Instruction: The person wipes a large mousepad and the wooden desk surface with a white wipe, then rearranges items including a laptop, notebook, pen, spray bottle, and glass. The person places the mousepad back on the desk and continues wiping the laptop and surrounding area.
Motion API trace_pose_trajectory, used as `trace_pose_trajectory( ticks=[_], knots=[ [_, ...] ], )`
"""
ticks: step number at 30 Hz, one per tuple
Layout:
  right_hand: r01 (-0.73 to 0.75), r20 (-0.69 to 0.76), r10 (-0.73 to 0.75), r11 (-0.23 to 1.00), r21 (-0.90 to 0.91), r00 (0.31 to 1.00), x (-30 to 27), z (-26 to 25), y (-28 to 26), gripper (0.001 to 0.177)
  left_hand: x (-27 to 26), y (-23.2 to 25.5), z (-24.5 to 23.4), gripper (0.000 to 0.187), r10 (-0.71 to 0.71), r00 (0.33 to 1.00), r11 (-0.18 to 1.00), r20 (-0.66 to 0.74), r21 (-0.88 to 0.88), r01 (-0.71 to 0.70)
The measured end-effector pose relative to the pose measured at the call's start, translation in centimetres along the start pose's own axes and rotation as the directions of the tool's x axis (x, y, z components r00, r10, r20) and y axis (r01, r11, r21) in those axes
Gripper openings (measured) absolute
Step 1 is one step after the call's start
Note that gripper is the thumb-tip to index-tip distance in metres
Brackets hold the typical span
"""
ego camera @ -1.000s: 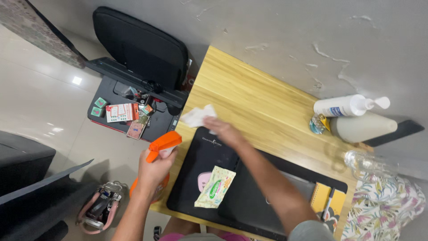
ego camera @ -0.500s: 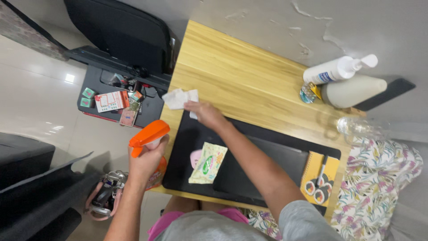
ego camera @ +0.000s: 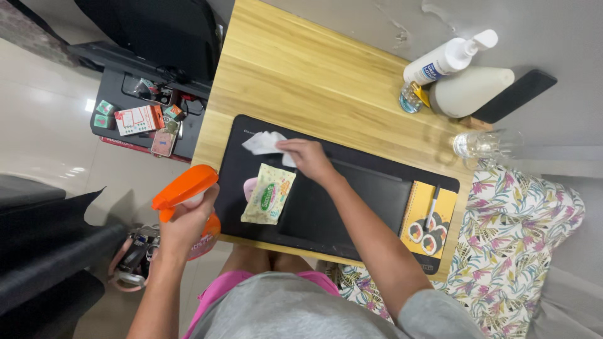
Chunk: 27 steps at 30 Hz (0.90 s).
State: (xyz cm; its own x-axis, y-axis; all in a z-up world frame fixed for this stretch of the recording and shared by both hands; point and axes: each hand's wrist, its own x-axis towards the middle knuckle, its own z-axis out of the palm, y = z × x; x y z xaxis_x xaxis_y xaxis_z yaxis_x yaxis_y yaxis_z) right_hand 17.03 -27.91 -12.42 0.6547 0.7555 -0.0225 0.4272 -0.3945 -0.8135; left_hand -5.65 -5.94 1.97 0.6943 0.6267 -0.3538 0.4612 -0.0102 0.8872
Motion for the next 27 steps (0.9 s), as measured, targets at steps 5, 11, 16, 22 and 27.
trace_pose_trajectory(
  ticks=[5,11,16,22,27],
  knots=[
    [-0.155,-0.336,0.107,0.981,-0.117,0.936,-10.2,-7.4,-1.2,0.043,-3.5,0.6,0.4,0.021,0.161,0.987,0.987,-0.012,-0.016,-0.161],
    [-0.184,-0.271,0.051,0.850,-0.493,0.961,-21.8,-7.5,3.9,0.054,-6.8,1.4,1.5,0.024,0.048,0.998,0.995,0.030,-0.087,-0.045],
    [-0.271,-0.380,0.081,0.835,-0.478,0.921,-21.9,-0.1,5.0,0.071,-7.4,-0.1,4.3,0.016,0.197,0.975,0.980,0.103,-0.055,-0.193],
    [0.062,-0.038,-0.087,0.897,-0.437,0.996,-26.1,5.1,2.7,0.073,-6.1,-1.4,7.4,0.022,0.104,0.977,0.981,0.187,0.145,-0.132],
    [-0.397,-0.482,0.151,0.792,-0.464,0.863,-32.8,-4.9,8.8,0.074,-5.0,-1.1,7.2,0.020,-0.011,0.976,0.987,0.219,0.159,-0.024]
  ],
)
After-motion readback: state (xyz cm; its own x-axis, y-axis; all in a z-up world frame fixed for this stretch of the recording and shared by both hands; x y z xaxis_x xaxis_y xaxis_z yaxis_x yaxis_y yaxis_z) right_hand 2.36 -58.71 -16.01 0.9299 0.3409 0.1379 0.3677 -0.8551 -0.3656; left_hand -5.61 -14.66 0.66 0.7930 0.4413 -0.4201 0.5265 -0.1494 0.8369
